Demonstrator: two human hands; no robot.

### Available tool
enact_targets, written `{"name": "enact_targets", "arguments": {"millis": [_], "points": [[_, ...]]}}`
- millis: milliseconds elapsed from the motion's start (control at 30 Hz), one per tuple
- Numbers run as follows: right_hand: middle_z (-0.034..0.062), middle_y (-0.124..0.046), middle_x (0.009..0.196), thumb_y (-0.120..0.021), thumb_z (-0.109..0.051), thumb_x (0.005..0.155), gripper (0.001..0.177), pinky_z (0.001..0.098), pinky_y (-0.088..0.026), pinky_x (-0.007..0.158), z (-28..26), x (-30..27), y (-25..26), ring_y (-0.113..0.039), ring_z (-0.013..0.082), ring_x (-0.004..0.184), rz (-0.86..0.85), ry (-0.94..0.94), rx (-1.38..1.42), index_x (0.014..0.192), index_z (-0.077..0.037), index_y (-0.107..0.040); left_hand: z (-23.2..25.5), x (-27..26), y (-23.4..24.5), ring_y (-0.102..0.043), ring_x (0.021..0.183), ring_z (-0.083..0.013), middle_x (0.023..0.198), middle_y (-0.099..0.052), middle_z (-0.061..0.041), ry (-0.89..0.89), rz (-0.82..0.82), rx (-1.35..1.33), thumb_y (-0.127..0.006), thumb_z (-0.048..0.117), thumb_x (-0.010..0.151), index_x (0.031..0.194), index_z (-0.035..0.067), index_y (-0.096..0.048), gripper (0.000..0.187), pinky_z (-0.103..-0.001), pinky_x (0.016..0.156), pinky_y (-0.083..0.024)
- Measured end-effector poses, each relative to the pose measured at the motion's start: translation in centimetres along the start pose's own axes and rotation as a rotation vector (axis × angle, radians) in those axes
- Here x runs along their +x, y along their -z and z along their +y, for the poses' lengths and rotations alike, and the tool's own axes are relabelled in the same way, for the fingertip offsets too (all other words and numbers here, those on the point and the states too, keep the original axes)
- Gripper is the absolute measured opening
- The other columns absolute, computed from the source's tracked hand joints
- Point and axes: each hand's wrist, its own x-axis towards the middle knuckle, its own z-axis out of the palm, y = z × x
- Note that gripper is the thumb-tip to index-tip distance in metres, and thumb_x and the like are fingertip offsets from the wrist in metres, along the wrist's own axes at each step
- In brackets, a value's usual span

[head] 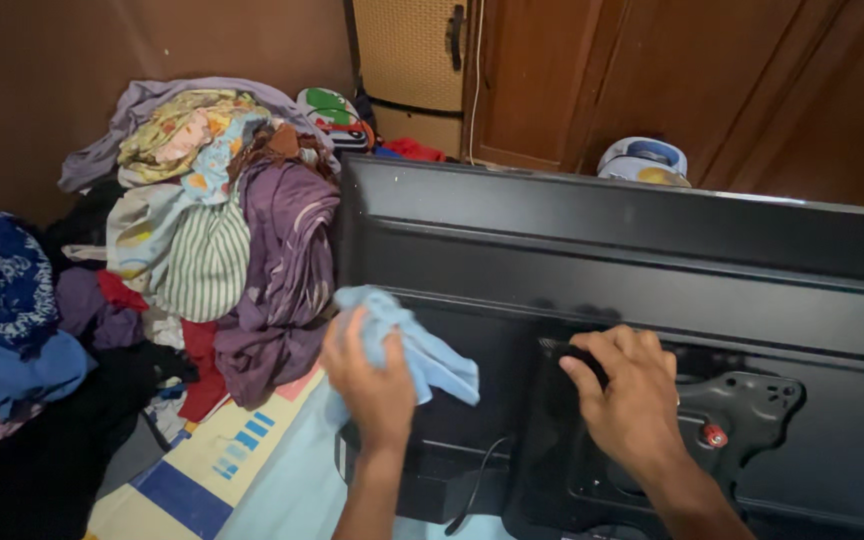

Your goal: The person wipes the back of a black monitor with a light blue cloth. They clean the top edge, the main back panel, and the stand area. The person then folds the cloth and continues wiping the monitor before the video ends.

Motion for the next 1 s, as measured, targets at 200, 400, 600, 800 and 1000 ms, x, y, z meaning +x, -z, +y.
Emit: {"name": "enact_targets", "arguments": {"millis": [200, 400, 600, 800, 1000], "points": [[0.0017, -0.068, 0.097, -0.073, -0.031, 0.085, 0.025, 0.0428, -0.040, 0.091, -0.2, 0.2, -0.1, -0.058, 0.0257, 0.099, 0.041, 0.021, 0.033, 0.104, -0.015, -0.076, -2.0, -3.2, 3.4, -0.051, 0.121, -0.0427, 0.127, -0.058, -0.022, -0.013, -0.164, 0.123, -0.074, 0.013, 0.081, 0.122, 0.006, -0.065, 0.043, -0.051, 0.104, -0.039], [0.0025, -0.068, 0.097, -0.073, -0.030, 0.086, 0.024, 0.0436, -0.040, 0.091, -0.2, -0.4, -0.2, -0.058, 0.0266, 0.100, 0.038, 0.011, 0.000, 0.104, -0.016, -0.077, 0.0, -7.7, 3.7, -0.056, 0.110, -0.0368, 0.117, -0.062, -0.018, -0.236, -0.485, 0.007, -0.069, 0.011, 0.085, 0.115, 0.010, -0.073, 0.030, -0.049, 0.091, -0.041], [0.0019, -0.068, 0.097, -0.073, -0.032, 0.085, 0.024, 0.0434, -0.041, 0.091, -0.3, -0.9, 0.2, -0.058, 0.0264, 0.100, 0.021, -0.004, -0.003, 0.103, -0.016, -0.077, 1.6, -8.3, 2.9, -0.057, 0.116, -0.0317, 0.126, -0.065, -0.010, -0.457, -0.796, 0.013, -0.067, 0.001, 0.082, 0.113, 0.012, -0.075, 0.034, -0.046, 0.094, -0.044], [0.0025, -0.068, 0.098, -0.073, -0.031, 0.085, 0.025, 0.0439, -0.041, 0.090, -0.5, -1.0, 0.3, -0.058, 0.0272, 0.100, 0.046, 0.029, 0.003, 0.104, -0.015, -0.077, -0.7, -5.2, 6.2, -0.054, 0.113, -0.0338, 0.122, -0.062, -0.011, -0.237, -0.743, 0.094, -0.079, 0.002, 0.067, 0.109, 0.014, -0.076, 0.044, -0.047, 0.093, -0.042], [0.0023, -0.068, 0.099, -0.073, -0.029, 0.085, 0.024, 0.0444, -0.041, 0.088, -0.9, -1.3, 0.4, -0.058, 0.0276, 0.100, 0.081, 0.038, 0.003, 0.103, -0.015, -0.077, 0.7, -5.4, 5.2, -0.056, 0.110, -0.0325, 0.121, -0.063, -0.008, -0.355, -0.720, 0.099, -0.087, 0.005, 0.062, 0.109, 0.013, -0.075, 0.050, -0.049, 0.088, -0.041]]}}
